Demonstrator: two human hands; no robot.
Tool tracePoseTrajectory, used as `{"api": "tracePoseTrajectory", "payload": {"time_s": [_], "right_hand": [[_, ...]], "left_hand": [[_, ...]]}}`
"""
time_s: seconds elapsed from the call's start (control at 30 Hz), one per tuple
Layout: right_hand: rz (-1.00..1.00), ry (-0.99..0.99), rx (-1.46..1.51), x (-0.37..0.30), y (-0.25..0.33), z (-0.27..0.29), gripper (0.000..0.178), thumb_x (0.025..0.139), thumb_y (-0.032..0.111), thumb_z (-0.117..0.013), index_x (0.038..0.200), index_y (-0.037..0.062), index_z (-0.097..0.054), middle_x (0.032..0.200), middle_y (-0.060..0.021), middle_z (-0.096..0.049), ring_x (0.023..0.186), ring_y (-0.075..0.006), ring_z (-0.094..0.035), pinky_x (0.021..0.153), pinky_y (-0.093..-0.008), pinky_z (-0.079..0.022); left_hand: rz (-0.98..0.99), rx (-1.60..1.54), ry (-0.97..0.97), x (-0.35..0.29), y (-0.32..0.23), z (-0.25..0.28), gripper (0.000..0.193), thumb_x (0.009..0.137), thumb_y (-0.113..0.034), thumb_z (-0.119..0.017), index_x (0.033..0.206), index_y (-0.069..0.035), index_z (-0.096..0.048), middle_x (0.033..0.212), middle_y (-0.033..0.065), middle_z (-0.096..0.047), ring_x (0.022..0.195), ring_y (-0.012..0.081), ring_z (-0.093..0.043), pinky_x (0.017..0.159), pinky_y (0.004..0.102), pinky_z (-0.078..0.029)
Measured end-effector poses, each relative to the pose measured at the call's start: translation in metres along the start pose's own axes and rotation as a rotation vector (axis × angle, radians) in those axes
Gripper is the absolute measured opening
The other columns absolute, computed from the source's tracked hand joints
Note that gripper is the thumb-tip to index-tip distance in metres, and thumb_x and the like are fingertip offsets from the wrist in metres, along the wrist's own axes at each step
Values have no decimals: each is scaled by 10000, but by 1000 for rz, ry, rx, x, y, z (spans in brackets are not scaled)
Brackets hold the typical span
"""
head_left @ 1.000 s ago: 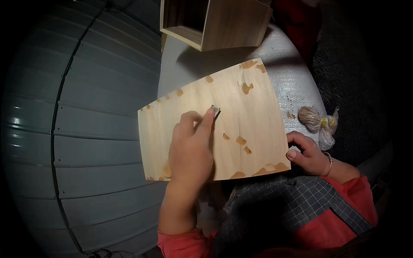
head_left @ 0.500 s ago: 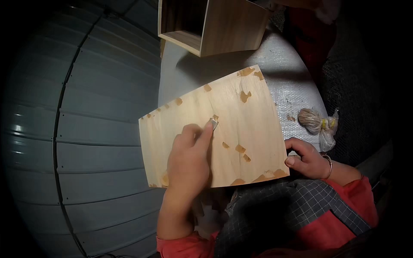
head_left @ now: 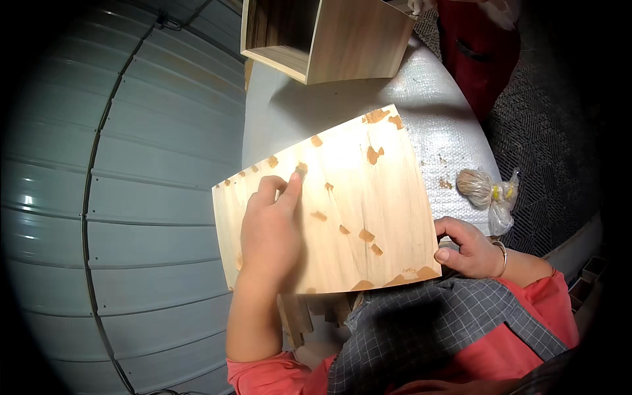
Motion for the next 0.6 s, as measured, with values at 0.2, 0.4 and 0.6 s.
{"api": "tracePoseTrajectory", "payload": {"time_s": [0.2, 0.4, 0.6], "right_hand": [[-1, 17, 63, 2, -3, 0, 270, 938, 225, -649, 1107, 25, -582, 950, -99, -617, 881, -210, -631, 797, -332, -506], [15, 12, 15, 0, -9, 0, 295, 930, 241, -658, 1121, 31, -576, 941, -103, -627, 861, -231, -640, 779, -343, -512], [29, -3, 6, -3, -6, -1, 286, 926, 215, -662, 1128, 30, -581, 968, -101, -630, 867, -219, -645, 793, -332, -515]], "left_hand": [[-44, -116, -115, 5, -19, 13, 507, 805, 107, -568, 1259, -98, -667, 1150, 96, -602, 1012, 337, -602, 860, 416, -510], [-144, -58, -107, 13, -26, -5, 517, 821, 70, -568, 1311, -84, -619, 1186, 87, -590, 942, 302, -577, 856, 394, -505], [-139, -21, -80, 9, -36, 11, 487, 839, 47, -574, 1304, -89, -621, 1189, 83, -587, 983, 308, -586, 880, 407, -509]]}}
Point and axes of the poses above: each hand's wrist, its own x-axis towards the middle knuckle, its own z-axis out of the back of the hand, y = z × x, the point moved 5 cm from there along x, towards the middle knuckle
